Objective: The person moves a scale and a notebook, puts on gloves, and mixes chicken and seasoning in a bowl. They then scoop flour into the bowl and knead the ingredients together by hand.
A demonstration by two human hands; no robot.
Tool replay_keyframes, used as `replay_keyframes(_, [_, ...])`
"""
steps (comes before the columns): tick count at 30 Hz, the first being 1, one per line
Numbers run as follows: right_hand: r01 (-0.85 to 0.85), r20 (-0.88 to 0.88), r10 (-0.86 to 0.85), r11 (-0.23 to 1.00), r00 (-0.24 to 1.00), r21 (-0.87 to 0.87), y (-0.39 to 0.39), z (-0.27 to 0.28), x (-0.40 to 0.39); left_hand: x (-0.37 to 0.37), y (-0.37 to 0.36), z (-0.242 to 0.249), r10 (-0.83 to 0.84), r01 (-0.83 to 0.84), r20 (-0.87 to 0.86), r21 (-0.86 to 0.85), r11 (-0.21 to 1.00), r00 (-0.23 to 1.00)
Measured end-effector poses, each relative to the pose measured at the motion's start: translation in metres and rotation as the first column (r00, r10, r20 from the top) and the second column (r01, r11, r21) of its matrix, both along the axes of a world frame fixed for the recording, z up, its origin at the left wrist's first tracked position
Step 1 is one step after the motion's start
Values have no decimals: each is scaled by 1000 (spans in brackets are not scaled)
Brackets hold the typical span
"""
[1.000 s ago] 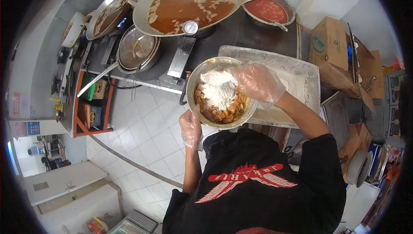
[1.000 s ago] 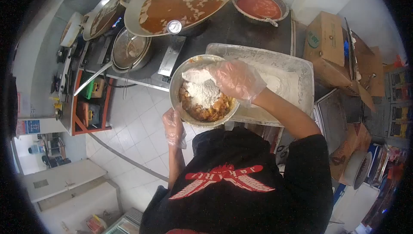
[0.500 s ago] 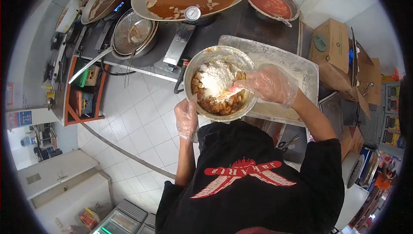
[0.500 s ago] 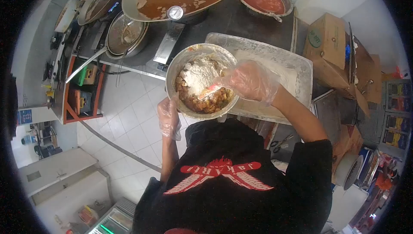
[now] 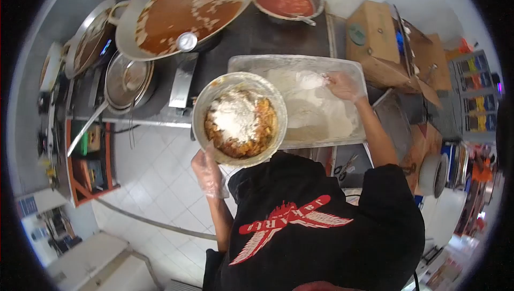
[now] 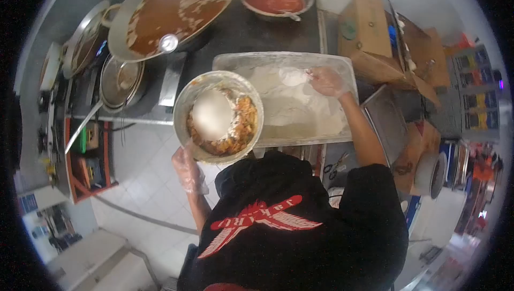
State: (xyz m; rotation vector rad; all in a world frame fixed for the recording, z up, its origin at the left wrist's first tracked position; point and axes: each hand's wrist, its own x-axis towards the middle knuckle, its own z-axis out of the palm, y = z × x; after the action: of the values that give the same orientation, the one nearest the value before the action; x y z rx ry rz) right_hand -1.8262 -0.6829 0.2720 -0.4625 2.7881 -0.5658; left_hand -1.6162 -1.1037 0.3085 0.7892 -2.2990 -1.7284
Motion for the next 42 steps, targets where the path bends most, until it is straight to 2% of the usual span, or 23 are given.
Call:
replay_keyframes(3, [136, 22, -146, 960, 989, 244, 39, -50, 2, 1, 1, -4, 26, -22, -39, 96, 995, 999])
replay_keyframes(6, [13, 68, -44, 915, 997, 404, 48, -91, 4, 0, 2, -3, 43, -36, -51, 140, 990, 998])
replay_keyframes(9, [-263, 241, 198, 925, 950, 275, 14, -122, 16, 2, -1, -7, 39, -34, -37, 115, 993, 999])
replay_keyframes(10, [-281, 271, 221, 937, 937, 208, -8, -118, 24, 3, -2, -10, 44, -40, -43, 102, 994, 998])
replay_keyframes(12, [-358, 282, 320, 929, 905, 97, -33, -129, 34, 3, -3, -11, 38, -33, -51, 82, 996, 998])
replay_keyframes(14, [-473, 236, 457, 881, 858, 14, -47, -172, 39, 2, -3, -9, 9, -6, -53, 71, 997, 999])
replay_keyframes(17, [-451, 267, 477, 879, 837, -157, -57, -173, 47, 1, -1, -4, -8, 12, -63, 57, 998, 998])
replay_keyframes(20, [-312, 383, 397, 912, 834, -265, -51, -114, 35, 2, -3, -10, 0, 6, -74, 87, 996, 997])
replay_keyframes(23, [-141, 484, 237, 964, 842, -227, -20, -89, 16, 0, -1, -4, -4, 8, -53, 79, 997, 999])
replay_keyframes(25, [-323, 187, 385, 900, 904, -293, 2, -55, 2, 1, 0, -2, 6, -4, -36, 61, 998, 999])
replay_keyframes(27, [-344, 62, 371, 902, 927, -260, 8, 1, -7, -1, 2, -3, 33, -31, -33, 56, 998, 999])
replay_keyframes(29, [-289, 96, 305, 945, 948, -151, -4, 70, -7, 1, -4, -2, 3, -3, 0, 30, 1000, 1000])
replay_keyframes(32, [-120, 241, 152, 983, 959, -143, -48, 148, 6, 0, -2, -1, -12, 12, -24, 2, 1000, 1000])
replay_keyframes(35, [-312, 53, 318, 944, 946, -108, -96, 171, 25, -2, 2, 4, -2, 3, -77, 22, 1000, 997])
replay_keyframes(37, [-455, -301, 419, 888, 856, -58, -128, 148, 50, -1, 0, 5, -11, 11, -41, 2, 1000, 999])
replay_keyframes(39, [-566, -393, 565, 815, 726, 124, -160, 134, 76, -2, 2, 8, -3, 3, -31, 4, 1000, 1000])
replay_keyframes(42, [-536, -417, 581, 811, 699, 233, -173, 125, 88, -2, 3, 10, -5, 4, -76, -12, 1000, 997])
